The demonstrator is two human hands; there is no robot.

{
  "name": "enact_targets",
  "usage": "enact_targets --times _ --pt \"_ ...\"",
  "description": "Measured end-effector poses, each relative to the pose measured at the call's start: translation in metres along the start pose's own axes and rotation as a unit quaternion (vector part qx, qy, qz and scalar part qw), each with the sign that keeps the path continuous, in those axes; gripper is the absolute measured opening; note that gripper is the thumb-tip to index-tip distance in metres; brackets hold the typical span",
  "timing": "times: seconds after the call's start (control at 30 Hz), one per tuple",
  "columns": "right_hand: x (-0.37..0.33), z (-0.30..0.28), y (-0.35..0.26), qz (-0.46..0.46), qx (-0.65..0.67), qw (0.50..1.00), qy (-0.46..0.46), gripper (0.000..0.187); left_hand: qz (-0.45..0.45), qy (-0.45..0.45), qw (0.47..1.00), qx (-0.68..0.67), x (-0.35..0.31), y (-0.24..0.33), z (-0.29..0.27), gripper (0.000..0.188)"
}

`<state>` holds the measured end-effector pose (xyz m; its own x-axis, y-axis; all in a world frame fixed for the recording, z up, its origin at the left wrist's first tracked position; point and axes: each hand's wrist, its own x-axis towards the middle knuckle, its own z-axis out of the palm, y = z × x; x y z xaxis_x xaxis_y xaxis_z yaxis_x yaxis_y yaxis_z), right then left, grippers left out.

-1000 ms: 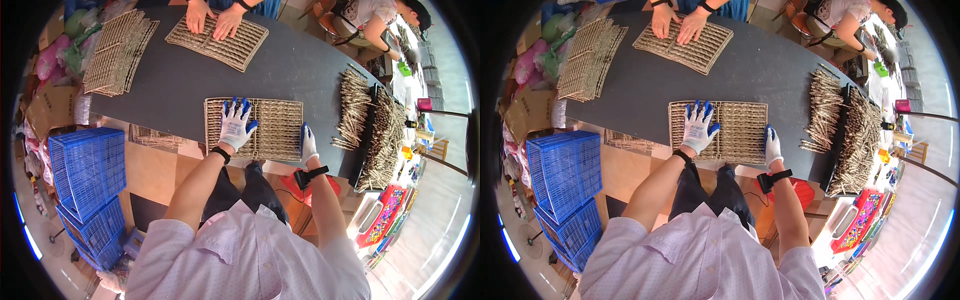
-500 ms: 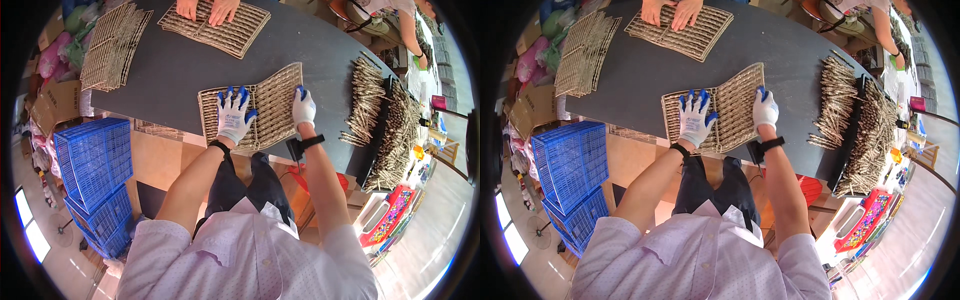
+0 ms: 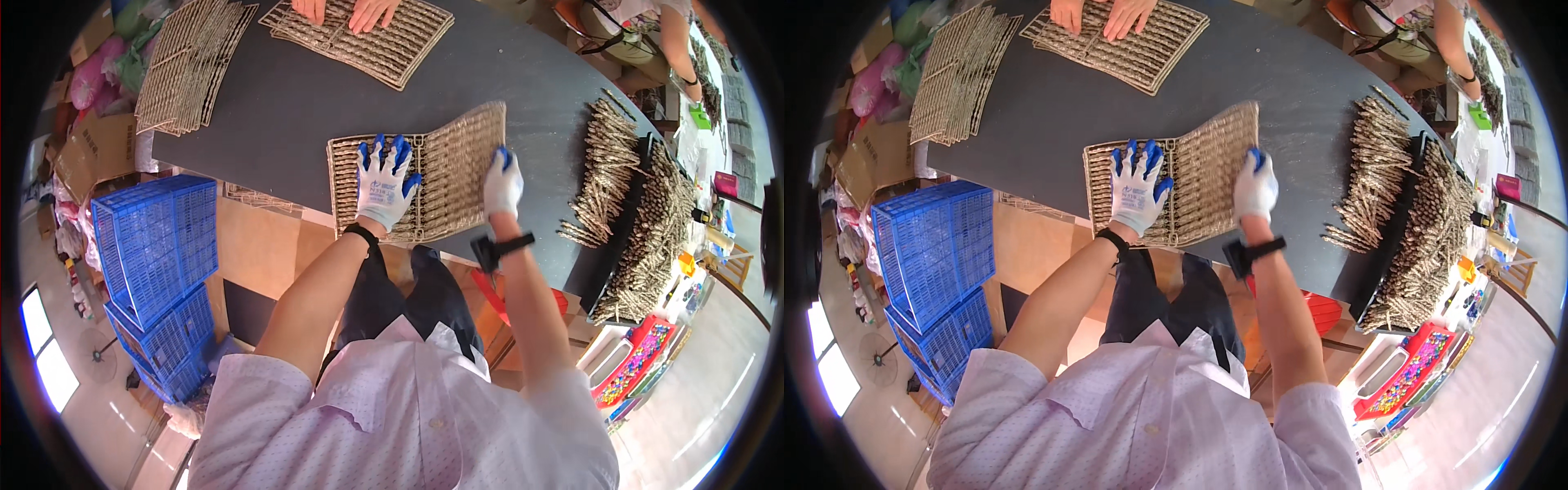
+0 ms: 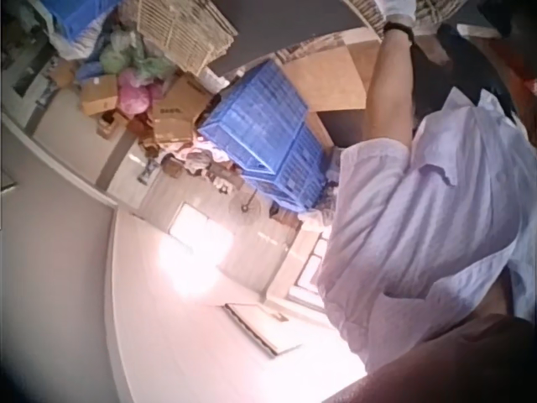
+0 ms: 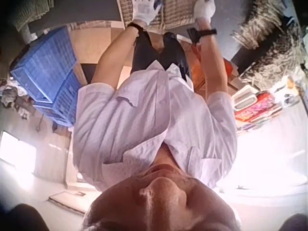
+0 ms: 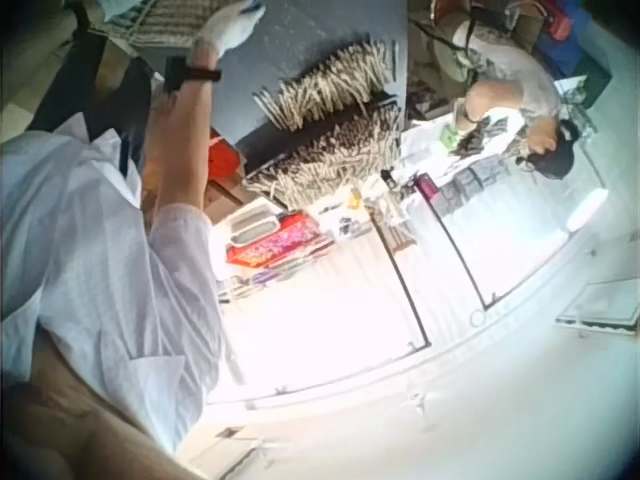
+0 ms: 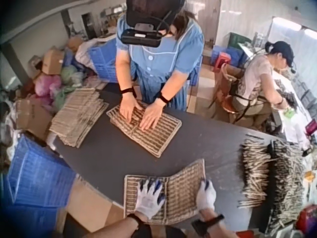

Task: The person assembles woven baskets by inserting pre-cut woven strips into rectangular wire frames. They repeatedly pick up strips, align them with the frame slots, and press them into place. Finished baskets are stacked on the table, and the person handles multiple frames and strips throughout the process.

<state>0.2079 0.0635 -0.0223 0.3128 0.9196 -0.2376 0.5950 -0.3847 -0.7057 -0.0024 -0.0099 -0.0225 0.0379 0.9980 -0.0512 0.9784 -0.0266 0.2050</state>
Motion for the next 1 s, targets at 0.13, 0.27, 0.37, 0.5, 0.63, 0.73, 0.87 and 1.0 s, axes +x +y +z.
enact_targets --times 0.13,0.27,0.37,0.5,0.63,0.73,0.87,1.0 --pt "0.038 0.016 -0.05 -0.102 -0.118 0.987 -0.042 0.042 -0.098 0.027 0.994 0.035 0.011 -0.003 0.002 0.063" --pt "0.037 -0.005 -0.038 -0.152 -0.187 0.966 -0.096 0.043 -0.209 0.07 0.974 0.045 0.02 -0.004 0.012 0.059" --pt "-0.007 -0.012 0.034 -0.111 -0.169 0.976 -0.079 0.038 -0.171 0.079 0.981 0.047 0.02 -0.008 0.017 0.06" --pt "-0.026 -0.008 0.041 -0.091 -0.169 0.981 -0.038 0.036 -0.165 0.068 0.983 0.031 0.019 -0.006 0.013 0.058" --pt "0.037 0.017 -0.012 -0.108 -0.144 0.983 -0.039 0.042 -0.147 0.042 0.987 0.039 0.017 -0.007 0.007 0.059" --pt "0.066 0.049 -0.059 -0.133 -0.123 0.983 -0.04 0.041 -0.131 0.003 0.99 0.049 0.023 -0.001 -0.004 0.061" --pt "0.055 0.037 -0.062 -0.111 -0.123 0.985 -0.045 0.039 -0.144 0.021 0.989 0.041 0.02 -0.002 -0.003 0.059" --pt "-0.01 -0.004 0.057 -0.137 -0.117 0.983 -0.041 0.033 -0.152 0.051 0.987 0.025 0.02 -0.003 0.006 0.057"
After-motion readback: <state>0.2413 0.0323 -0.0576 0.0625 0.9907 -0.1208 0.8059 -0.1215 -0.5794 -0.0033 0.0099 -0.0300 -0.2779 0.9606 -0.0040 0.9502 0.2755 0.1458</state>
